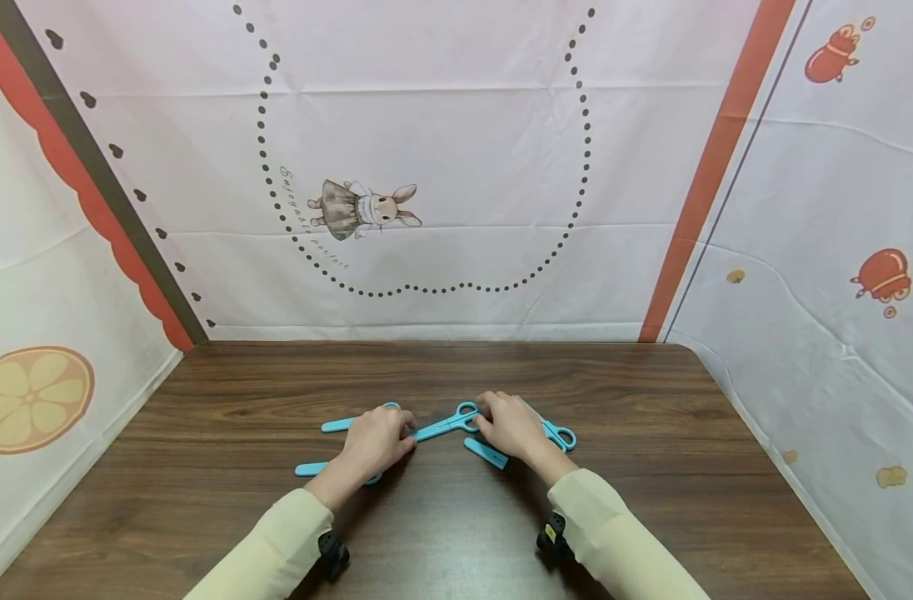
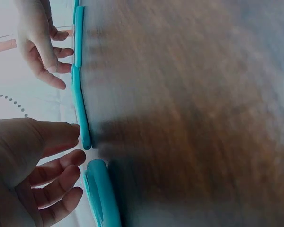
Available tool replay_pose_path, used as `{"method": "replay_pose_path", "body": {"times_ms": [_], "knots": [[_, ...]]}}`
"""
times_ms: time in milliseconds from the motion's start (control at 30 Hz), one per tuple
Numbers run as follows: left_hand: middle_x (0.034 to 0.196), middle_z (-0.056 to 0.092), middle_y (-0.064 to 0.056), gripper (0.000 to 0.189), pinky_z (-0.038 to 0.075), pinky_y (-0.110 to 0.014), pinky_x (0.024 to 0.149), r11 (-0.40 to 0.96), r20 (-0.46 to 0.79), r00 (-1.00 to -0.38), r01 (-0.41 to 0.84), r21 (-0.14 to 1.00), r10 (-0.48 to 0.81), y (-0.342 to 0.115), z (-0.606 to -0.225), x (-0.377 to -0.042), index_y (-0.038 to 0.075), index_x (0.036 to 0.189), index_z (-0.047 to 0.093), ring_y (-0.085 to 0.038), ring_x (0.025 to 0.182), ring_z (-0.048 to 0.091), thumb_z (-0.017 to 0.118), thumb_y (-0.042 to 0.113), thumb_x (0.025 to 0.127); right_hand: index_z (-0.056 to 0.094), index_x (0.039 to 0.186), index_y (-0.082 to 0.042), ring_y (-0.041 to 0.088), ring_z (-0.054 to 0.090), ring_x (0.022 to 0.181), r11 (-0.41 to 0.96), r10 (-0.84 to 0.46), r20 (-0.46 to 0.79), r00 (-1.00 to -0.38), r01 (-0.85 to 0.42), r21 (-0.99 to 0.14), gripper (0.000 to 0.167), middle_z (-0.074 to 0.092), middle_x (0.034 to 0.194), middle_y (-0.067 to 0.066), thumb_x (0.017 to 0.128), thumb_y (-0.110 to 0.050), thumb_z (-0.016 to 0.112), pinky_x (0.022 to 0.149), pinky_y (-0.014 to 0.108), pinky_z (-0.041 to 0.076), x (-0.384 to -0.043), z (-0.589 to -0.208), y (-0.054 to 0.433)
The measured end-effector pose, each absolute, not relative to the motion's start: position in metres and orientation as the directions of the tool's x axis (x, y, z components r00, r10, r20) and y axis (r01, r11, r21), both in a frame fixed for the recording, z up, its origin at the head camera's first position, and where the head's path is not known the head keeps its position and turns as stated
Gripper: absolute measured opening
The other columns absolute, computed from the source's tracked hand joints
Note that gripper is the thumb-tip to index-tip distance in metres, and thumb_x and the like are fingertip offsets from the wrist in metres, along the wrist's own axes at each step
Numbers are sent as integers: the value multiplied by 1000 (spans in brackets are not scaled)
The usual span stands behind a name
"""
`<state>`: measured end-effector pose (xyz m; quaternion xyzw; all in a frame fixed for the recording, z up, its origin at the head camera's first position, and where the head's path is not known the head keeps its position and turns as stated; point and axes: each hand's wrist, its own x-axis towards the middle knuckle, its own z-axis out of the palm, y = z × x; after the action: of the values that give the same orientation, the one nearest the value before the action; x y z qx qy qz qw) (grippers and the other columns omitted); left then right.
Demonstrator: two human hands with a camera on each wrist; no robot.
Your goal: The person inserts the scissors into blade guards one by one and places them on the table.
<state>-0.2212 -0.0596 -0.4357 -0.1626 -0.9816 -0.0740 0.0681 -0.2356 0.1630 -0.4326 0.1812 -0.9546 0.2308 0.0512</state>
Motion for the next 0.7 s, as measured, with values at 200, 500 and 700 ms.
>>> {"method": "replay_pose_path", "body": {"times_ms": [200,500,700], "knots": [[81,62,5,12,42,-24,46,913,212,-913,382,140,349,-59,-434,-219,22,92,71,-10,64,56,70,27,81,63,110,-7,15,61,80,817,-321,237,-917,-395,-421,25,62,92,3,87,-19,63,67,32,48,-233,-434,165],[76,60,6,10,40,-22,46,877,313,-872,445,181,377,-56,-433,-218,19,87,71,-8,59,54,72,25,79,63,111,-7,19,62,88,790,-347,266,-899,-433,-434,28,62,97,5,87,-20,63,71,36,49,-226,-431,168],[79,62,7,11,43,-22,49,869,335,-864,454,195,376,-53,-431,-214,21,87,71,-8,63,57,73,26,78,64,110,-9,18,61,90,796,-354,294,-888,-451,-403,29,62,97,4,85,-22,66,72,36,49,-223,-432,170]]}}
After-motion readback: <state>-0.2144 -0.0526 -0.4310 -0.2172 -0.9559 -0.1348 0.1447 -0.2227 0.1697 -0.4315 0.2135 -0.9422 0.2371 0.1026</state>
